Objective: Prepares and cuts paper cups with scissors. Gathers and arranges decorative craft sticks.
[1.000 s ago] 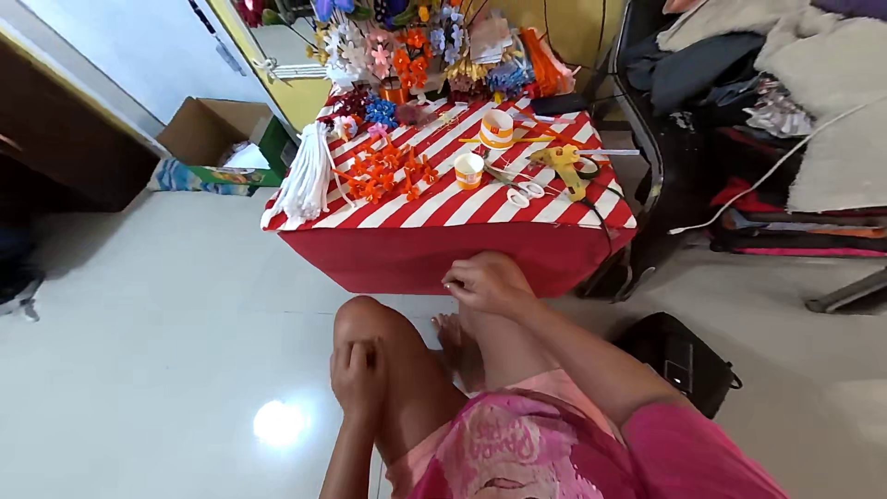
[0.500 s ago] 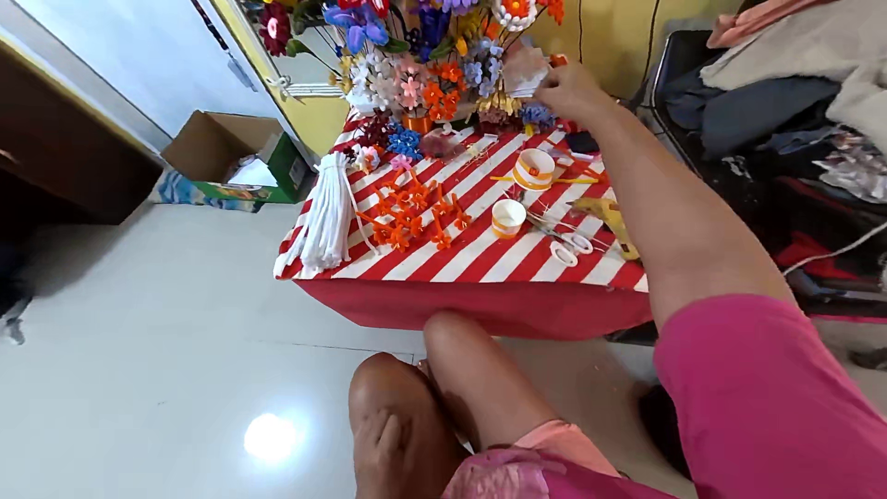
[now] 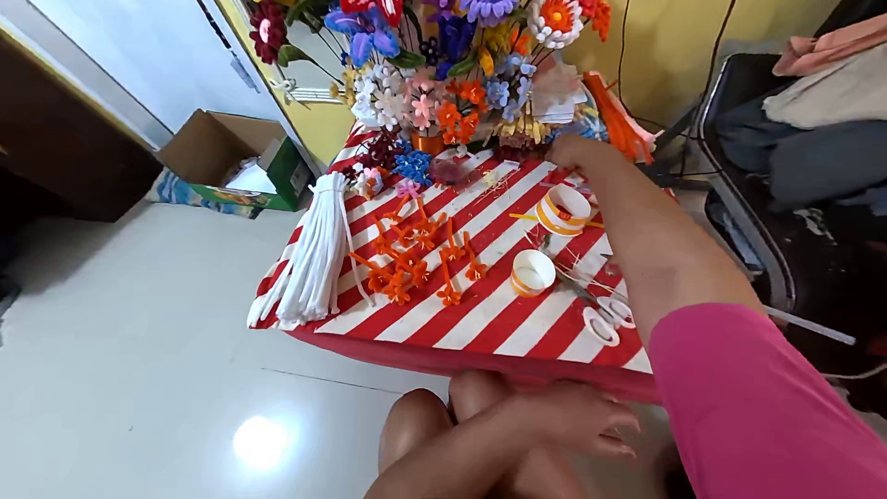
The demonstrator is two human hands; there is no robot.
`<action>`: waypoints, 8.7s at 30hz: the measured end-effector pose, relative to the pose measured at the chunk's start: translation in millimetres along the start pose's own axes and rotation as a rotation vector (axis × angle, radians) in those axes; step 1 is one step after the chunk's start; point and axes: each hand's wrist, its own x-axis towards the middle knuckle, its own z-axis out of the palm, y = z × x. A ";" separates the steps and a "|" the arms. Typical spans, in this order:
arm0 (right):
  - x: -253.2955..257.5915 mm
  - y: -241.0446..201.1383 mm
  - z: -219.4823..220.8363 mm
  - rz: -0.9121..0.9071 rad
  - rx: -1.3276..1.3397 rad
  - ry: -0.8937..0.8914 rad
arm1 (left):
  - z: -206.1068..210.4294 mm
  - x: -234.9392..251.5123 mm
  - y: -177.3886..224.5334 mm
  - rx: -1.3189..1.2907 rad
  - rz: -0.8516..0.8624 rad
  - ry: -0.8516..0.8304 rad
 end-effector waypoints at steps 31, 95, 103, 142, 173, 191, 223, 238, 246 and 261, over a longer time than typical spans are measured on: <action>-2.7 7.1 -24.3 -0.026 0.055 -0.146 | 4.1 -7.1 -27.0 -0.007 -0.448 -0.383; -27.7 -31.7 8.8 0.138 0.065 0.190 | -2.1 -17.1 -21.3 -0.019 -0.372 -0.303; -13.0 -36.1 11.0 0.105 -0.045 0.190 | 1.7 -12.8 -25.5 -0.049 -0.402 -0.341; -15.7 -37.5 12.6 0.211 0.421 0.120 | -2.0 -16.7 -20.8 -0.072 -0.360 -0.260; -320.0 -26.7 14.4 -0.194 0.509 0.153 | -28.4 -70.1 39.2 -0.782 -0.055 0.334; -400.4 -7.9 147.4 -0.453 -0.099 -0.465 | -130.5 -164.7 93.4 -1.054 0.451 1.369; -199.8 109.6 -66.0 0.064 -0.225 0.248 | -118.8 -311.5 -0.1 -1.127 0.976 1.655; -185.3 160.7 21.8 -0.144 -0.161 0.169 | -124.8 -268.8 -12.0 -1.263 0.953 1.437; -195.5 121.2 -25.0 -0.097 -0.202 0.098 | -126.4 -266.3 -10.6 -1.281 0.961 1.437; -122.5 -30.7 41.5 -0.207 -0.459 -0.169 | -123.5 -276.2 9.9 -1.296 1.040 1.375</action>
